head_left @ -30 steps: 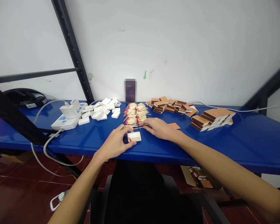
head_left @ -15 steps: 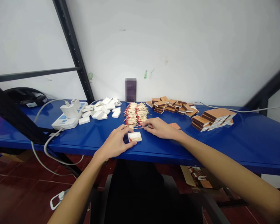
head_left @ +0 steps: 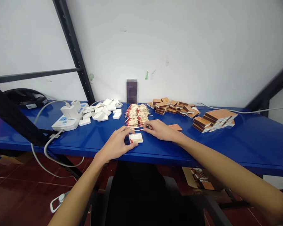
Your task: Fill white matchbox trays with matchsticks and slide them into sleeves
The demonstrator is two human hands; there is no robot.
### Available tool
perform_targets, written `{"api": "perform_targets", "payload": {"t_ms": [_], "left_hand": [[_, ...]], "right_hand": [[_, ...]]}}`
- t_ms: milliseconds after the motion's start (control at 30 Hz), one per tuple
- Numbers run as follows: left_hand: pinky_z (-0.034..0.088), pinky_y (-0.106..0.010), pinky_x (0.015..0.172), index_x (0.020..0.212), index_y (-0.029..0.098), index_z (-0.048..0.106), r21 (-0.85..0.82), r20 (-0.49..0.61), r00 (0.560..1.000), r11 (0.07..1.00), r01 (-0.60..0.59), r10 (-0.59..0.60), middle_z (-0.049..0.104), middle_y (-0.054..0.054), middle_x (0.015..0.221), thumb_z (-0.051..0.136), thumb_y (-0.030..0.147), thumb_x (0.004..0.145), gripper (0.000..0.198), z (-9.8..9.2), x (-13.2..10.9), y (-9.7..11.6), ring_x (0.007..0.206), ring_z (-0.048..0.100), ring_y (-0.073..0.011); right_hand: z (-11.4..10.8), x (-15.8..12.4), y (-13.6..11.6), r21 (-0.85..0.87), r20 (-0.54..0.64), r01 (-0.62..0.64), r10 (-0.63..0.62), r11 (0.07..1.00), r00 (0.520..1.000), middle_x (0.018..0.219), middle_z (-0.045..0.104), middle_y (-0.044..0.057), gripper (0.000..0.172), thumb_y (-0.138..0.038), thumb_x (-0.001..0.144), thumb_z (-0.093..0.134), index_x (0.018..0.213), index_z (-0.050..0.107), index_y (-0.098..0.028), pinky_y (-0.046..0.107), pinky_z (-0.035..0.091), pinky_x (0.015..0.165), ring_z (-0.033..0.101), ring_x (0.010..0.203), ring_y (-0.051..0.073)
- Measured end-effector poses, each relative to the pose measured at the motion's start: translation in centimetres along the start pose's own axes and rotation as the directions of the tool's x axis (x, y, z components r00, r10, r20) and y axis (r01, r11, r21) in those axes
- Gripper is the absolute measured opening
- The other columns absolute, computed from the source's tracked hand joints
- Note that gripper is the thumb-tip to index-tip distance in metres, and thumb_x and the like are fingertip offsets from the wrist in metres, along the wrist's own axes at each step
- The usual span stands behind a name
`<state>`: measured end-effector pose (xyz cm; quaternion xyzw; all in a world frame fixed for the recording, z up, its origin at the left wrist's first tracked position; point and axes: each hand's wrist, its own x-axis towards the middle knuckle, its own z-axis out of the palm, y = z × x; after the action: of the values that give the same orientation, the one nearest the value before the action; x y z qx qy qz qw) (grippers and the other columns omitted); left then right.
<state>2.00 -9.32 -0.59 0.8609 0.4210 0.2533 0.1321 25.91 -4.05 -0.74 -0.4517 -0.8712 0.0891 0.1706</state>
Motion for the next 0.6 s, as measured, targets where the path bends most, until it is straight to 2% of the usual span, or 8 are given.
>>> {"api": "perform_targets", "payload": {"t_ms": [100,167,233,333,433,500,600], "left_hand": [[0.045,-0.033,0.081,0.113,0.023,0.063,0.005,0.004,1.0,1.0,0.001,-0.001,0.06,-0.004,0.109,0.067,0.04,0.086,0.033,-0.1,0.0,0.1,0.093,0.059,-0.0215],[0.045,-0.033,0.081,0.114,0.023,0.063,0.004,0.001,1.0,1.0,0.005,-0.005,0.06,-0.004,0.108,0.067,0.04,0.086,0.034,-0.1,0.0,0.1,0.093,0.059,-0.0215],[0.045,-0.033,0.081,0.114,0.023,0.063,0.002,-0.006,1.0,1.0,0.014,-0.014,0.06,-0.003,0.107,0.067,0.041,0.086,0.034,0.0,0.0,0.0,0.092,0.058,-0.0213],[0.044,-0.033,0.078,0.109,0.023,0.066,0.003,-0.016,0.999,1.0,0.029,-0.029,0.061,-0.002,0.098,0.066,0.043,0.087,0.03,0.0,0.0,0.0,0.088,0.058,-0.0206],[0.043,-0.032,0.075,0.106,0.023,0.067,0.006,-0.02,0.999,1.0,0.031,-0.031,0.06,-0.001,0.092,0.063,0.046,0.088,0.029,0.0,0.0,0.0,0.085,0.058,-0.0201],[0.042,-0.032,0.074,0.106,0.022,0.067,0.008,-0.028,0.999,1.0,0.028,-0.028,0.061,-0.002,0.092,0.061,0.047,0.089,0.031,-0.1,0.1,0.0,0.084,0.058,-0.0202],[0.042,-0.032,0.074,0.105,0.021,0.067,0.009,-0.04,0.999,1.0,0.02,-0.02,0.062,-0.003,0.093,0.06,0.047,0.09,0.031,-0.1,0.1,0.0,0.083,0.058,-0.0201]], "right_hand": [[-0.4,-0.2,0.2,-0.008,0.024,0.004,-0.004,1.0,1.0,0.082,0.064,0.004,0.018,-0.031,0.097,0.048,0.088,0.06,-0.02,0.026,0.032,0.063,0.055,0.073,0.016],[-0.7,-0.4,0.1,0.001,-0.007,0.01,-0.01,1.0,1.0,0.082,0.063,0.004,0.018,-0.031,0.097,0.047,0.087,0.057,-0.019,0.026,0.032,0.064,0.054,0.073,0.017],[-1.0,-0.6,-0.5,0.076,-0.048,0.039,-0.035,0.996,0.998,0.075,0.059,0.002,0.02,-0.032,0.098,0.046,0.086,0.055,-0.019,0.026,0.031,0.063,0.05,0.068,0.015],[-1.1,-0.8,-2.0,0.249,-0.069,0.119,-0.105,0.961,0.992,0.061,0.045,-0.005,0.023,-0.037,0.098,0.047,0.087,0.056,-0.019,0.025,0.03,0.058,0.039,0.057,0.012],[-0.6,-0.8,-3.3,0.301,-0.079,0.181,-0.165,0.936,0.983,0.058,0.037,-0.008,0.023,-0.039,0.096,0.049,0.09,0.06,-0.019,0.024,0.028,0.057,0.033,0.054,0.011],[-0.4,-0.7,-3.3,0.274,-0.131,0.171,-0.14,0.946,0.981,0.058,0.04,-0.007,0.024,-0.039,0.097,0.048,0.089,0.06,-0.019,0.024,0.028,0.057,0.035,0.054,0.011],[-0.7,-0.5,-1.9,0.15,-0.242,0.074,-0.036,0.986,0.97,0.066,0.054,-0.002,0.023,-0.033,0.098,0.044,0.087,0.059,-0.018,0.026,0.031,0.06,0.045,0.059,0.013]]}}
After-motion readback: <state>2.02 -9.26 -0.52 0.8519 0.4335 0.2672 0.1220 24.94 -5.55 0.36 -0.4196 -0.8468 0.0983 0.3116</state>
